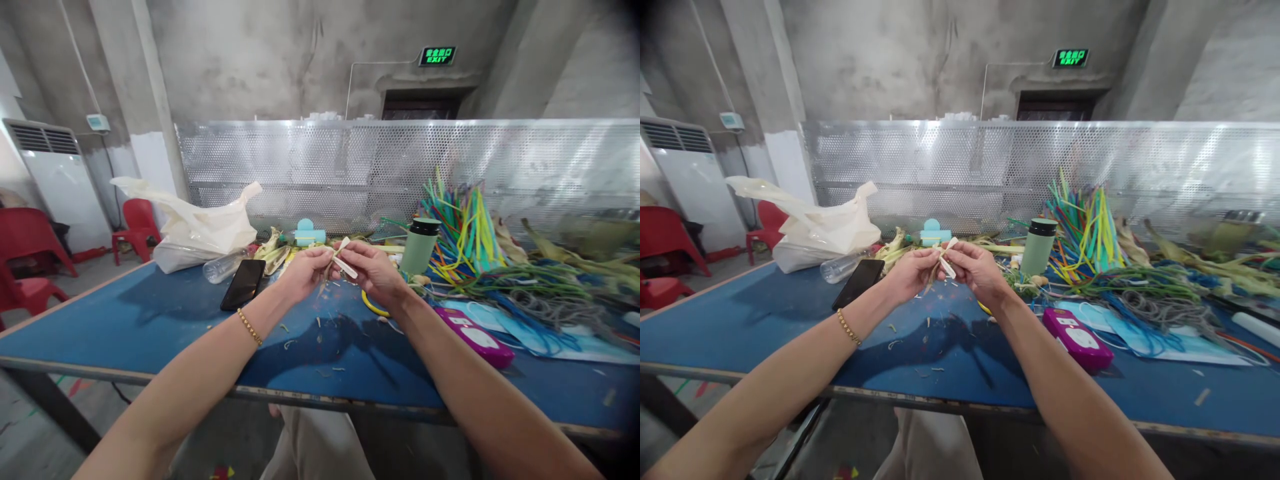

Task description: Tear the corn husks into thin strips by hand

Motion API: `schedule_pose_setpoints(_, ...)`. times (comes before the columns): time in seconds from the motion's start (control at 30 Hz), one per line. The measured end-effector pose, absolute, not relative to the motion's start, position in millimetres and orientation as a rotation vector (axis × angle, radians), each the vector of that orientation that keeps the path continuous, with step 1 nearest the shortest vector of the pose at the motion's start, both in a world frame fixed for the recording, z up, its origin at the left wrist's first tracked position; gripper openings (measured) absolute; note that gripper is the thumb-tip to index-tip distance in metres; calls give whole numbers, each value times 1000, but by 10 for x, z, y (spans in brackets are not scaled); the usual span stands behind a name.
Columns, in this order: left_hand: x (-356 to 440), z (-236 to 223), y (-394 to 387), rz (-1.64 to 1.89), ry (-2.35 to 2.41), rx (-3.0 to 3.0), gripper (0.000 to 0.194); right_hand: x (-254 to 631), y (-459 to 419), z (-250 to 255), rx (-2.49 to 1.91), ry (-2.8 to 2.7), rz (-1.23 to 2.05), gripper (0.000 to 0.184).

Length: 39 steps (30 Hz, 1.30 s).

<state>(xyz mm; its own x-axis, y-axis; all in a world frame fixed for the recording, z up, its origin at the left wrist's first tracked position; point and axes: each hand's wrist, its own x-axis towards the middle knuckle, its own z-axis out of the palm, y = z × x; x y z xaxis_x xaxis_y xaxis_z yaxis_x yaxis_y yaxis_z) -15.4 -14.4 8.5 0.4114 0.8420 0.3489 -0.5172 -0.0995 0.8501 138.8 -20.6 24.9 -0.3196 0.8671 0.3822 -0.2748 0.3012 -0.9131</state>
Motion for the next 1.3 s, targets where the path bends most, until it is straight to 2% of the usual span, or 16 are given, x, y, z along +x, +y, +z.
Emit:
schedule_pose_setpoints(0.1, -150, 104, -172, 1127, 326, 1196, 11, 1368, -198, 229, -494, -1440, 1233, 26)
schedule_pose_setpoints(0.23, -151, 101, -167, 1114, 348, 1181, 10, 1335, -207, 206, -495, -1488, 1136, 29)
schedule_pose_setpoints(0.47, -158, 64, -122, 1179, 401, 1251, 14, 1345, -230, 242, -738, -1611, 639, 26)
schedule_pose_setpoints(0.63, -152, 72, -154, 1255, 472, 1410, 16, 1366, -177, 241, -846, -1654, 417, 21)
schedule_pose_setpoints(0.97, -163, 35, -116, 1274, 504, 1581, 23, 1384, -183, 258, -975, -1676, 408, 23)
schedule_pose_setpoints(1.3, -157, 17, -103, 1290, 520, 1578, 22, 1376, -170, 235, -929, -1643, 511, 25)
